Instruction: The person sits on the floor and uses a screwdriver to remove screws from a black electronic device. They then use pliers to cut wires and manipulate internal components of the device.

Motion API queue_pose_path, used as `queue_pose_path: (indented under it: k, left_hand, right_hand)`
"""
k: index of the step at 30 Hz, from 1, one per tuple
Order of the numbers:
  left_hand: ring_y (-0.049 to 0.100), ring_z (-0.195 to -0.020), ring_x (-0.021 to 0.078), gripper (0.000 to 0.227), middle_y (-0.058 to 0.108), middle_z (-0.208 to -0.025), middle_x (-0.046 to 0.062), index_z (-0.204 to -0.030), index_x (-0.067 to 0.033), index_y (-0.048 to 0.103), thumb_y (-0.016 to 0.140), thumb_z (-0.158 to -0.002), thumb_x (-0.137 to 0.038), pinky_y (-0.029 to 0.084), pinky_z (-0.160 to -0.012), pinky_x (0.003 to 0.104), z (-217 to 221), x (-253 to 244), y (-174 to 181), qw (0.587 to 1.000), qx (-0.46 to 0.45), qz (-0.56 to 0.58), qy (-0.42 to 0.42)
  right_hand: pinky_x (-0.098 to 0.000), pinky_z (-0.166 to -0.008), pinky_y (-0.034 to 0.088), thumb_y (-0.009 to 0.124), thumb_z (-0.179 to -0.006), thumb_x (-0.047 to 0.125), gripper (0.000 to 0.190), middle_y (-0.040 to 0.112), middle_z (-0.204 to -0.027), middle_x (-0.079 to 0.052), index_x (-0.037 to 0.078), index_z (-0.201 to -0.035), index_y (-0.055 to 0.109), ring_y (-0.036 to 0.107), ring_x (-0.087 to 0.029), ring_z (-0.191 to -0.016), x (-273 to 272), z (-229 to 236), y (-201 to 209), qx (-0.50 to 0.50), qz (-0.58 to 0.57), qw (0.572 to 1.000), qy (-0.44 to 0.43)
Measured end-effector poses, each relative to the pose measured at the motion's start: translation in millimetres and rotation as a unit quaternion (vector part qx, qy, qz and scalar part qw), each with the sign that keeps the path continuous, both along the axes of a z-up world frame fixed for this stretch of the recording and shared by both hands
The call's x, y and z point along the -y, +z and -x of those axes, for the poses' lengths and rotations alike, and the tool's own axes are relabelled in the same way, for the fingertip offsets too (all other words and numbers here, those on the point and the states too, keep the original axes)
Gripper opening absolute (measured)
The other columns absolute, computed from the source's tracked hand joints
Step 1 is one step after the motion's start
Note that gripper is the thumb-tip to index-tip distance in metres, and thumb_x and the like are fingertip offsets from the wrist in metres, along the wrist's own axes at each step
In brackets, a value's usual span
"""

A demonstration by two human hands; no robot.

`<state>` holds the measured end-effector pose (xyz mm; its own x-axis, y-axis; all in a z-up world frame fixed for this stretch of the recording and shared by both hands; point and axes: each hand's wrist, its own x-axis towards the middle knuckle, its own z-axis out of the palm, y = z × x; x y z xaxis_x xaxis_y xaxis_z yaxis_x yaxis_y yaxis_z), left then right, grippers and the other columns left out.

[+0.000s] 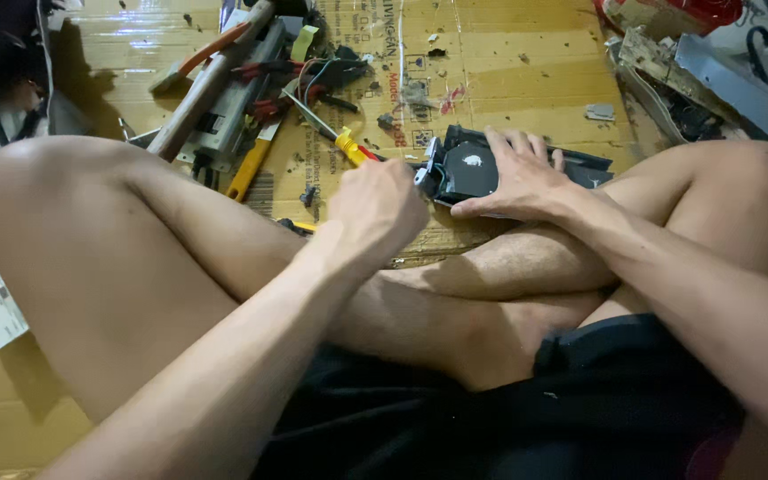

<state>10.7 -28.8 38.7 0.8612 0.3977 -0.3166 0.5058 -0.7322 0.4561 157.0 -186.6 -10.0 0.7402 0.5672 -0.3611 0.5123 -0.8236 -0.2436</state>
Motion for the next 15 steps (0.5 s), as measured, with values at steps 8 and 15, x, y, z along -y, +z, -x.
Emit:
queue_pose_path:
  k: [8, 15]
  left_hand:
    - [0.072, -0.097, 0.0454, 0.038, 0.074, -0.094, 0.025, -0.102, 0.0025, 0.076, 0.047, -0.094, -0.020, 0.058, -0.080, 0.062, -57, 14, -31, 0.998, -0.020, -0.042, -0.031]
    - [0.069, -0.111, 0.0386, 0.048, 0.075, -0.108, 0.019, -0.107, 0.0000, 0.075, 0.040, -0.099, -0.032, 0.055, -0.092, 0.057, -57, 5, -7, 0.997, -0.064, -0.013, -0.050]
  right_hand:
    - [-0.0734, -0.113, 0.016, 0.075, -0.063, 0.081, 0.133, 0.027, -0.160, -0.016, 0.016, -0.162, 0.016, 0.017, -0.035, -0.150, 2, -2, -4, 0.000, 0.012, 1.000, 0.001]
    - [-0.0738, -0.113, 0.017, 0.079, -0.063, 0.078, 0.132, 0.030, -0.158, -0.019, 0.014, -0.161, 0.019, 0.020, -0.037, -0.149, -2, 1, -4, 0.010, 0.002, 1.000, -0.013]
